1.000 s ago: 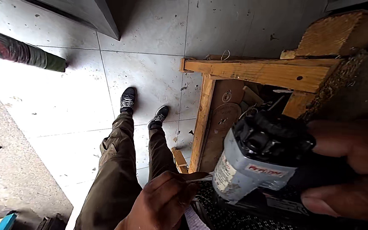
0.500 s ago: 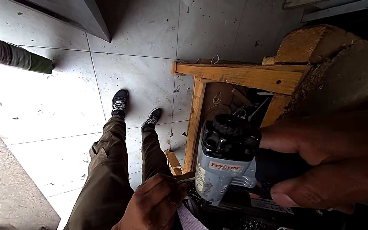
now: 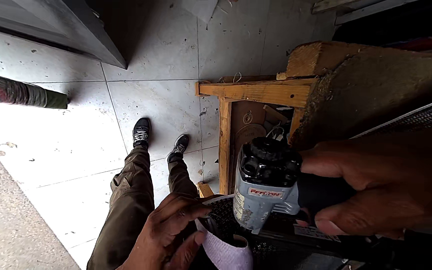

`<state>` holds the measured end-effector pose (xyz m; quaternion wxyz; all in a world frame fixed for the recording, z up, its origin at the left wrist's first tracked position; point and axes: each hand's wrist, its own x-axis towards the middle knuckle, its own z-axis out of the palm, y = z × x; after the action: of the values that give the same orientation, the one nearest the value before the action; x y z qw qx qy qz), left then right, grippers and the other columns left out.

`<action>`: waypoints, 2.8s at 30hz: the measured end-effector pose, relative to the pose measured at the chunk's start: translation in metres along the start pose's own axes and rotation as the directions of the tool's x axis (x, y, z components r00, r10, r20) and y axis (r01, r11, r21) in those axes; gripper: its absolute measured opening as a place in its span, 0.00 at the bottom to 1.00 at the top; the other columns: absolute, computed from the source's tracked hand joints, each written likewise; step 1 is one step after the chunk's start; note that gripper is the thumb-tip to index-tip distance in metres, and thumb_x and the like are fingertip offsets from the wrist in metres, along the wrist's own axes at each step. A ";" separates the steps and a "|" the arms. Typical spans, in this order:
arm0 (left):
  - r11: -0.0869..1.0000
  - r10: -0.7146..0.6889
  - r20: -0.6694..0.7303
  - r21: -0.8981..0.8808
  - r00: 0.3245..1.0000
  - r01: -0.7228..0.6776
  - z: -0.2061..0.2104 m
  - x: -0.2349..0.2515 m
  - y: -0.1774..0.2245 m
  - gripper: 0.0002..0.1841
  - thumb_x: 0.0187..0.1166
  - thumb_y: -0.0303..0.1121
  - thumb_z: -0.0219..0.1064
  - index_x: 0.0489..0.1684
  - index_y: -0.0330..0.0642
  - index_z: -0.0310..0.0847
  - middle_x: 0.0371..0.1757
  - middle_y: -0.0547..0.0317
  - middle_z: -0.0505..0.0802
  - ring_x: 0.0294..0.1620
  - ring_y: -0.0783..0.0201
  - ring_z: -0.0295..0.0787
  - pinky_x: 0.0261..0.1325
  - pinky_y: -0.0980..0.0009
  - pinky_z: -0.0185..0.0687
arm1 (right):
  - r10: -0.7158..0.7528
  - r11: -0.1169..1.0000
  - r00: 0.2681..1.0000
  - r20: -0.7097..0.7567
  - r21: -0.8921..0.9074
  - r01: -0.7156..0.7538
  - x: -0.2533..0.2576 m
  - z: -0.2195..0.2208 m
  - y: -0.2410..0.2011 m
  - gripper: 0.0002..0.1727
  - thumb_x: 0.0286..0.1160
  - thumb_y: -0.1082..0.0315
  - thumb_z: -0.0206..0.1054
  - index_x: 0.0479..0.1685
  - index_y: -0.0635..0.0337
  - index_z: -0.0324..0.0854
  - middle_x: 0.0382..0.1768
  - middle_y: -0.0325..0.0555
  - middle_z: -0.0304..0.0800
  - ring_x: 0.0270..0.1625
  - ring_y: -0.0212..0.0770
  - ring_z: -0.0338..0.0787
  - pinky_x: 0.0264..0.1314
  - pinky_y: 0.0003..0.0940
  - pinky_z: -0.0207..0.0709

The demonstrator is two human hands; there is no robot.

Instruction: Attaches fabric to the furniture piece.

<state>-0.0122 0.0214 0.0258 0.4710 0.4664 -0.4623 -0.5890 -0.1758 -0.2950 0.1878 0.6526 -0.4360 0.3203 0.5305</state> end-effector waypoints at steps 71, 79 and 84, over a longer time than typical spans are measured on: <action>0.927 -0.315 -0.003 -0.218 0.949 0.306 0.016 0.026 0.063 0.15 0.81 0.44 0.72 0.26 0.46 0.92 0.30 0.67 0.93 0.40 0.71 0.88 0.51 0.69 0.83 | -0.520 0.854 0.852 -0.062 -0.070 0.516 0.000 -0.006 0.048 0.13 0.72 0.52 0.77 0.47 0.45 0.86 0.20 0.27 0.88 0.14 0.23 0.84 0.09 0.22 0.80; 0.921 -0.183 -0.024 0.346 0.983 0.180 0.022 0.041 0.074 0.14 0.75 0.44 0.68 0.19 0.51 0.83 0.25 0.71 0.91 0.41 0.80 0.88 0.54 0.71 0.74 | -0.258 0.966 0.891 -0.373 -0.130 0.225 0.021 0.042 0.014 0.12 0.47 0.65 0.80 0.24 0.59 0.82 0.14 0.32 0.76 0.19 0.17 0.75 0.21 0.12 0.61; 0.906 -0.181 0.001 0.390 0.983 0.166 0.021 0.041 0.076 0.14 0.76 0.44 0.68 0.18 0.53 0.83 0.25 0.74 0.90 0.41 0.82 0.87 0.54 0.76 0.74 | -0.609 0.782 0.766 -0.204 -0.319 0.536 0.020 0.023 0.039 0.12 0.62 0.50 0.76 0.38 0.45 0.88 0.24 0.19 0.86 0.30 0.10 0.84 0.26 0.08 0.77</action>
<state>-0.0284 -0.0271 0.0988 0.3063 0.5786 -0.5350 -0.5340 -0.2104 -0.2641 0.1709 0.6701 -0.6635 0.1976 0.2676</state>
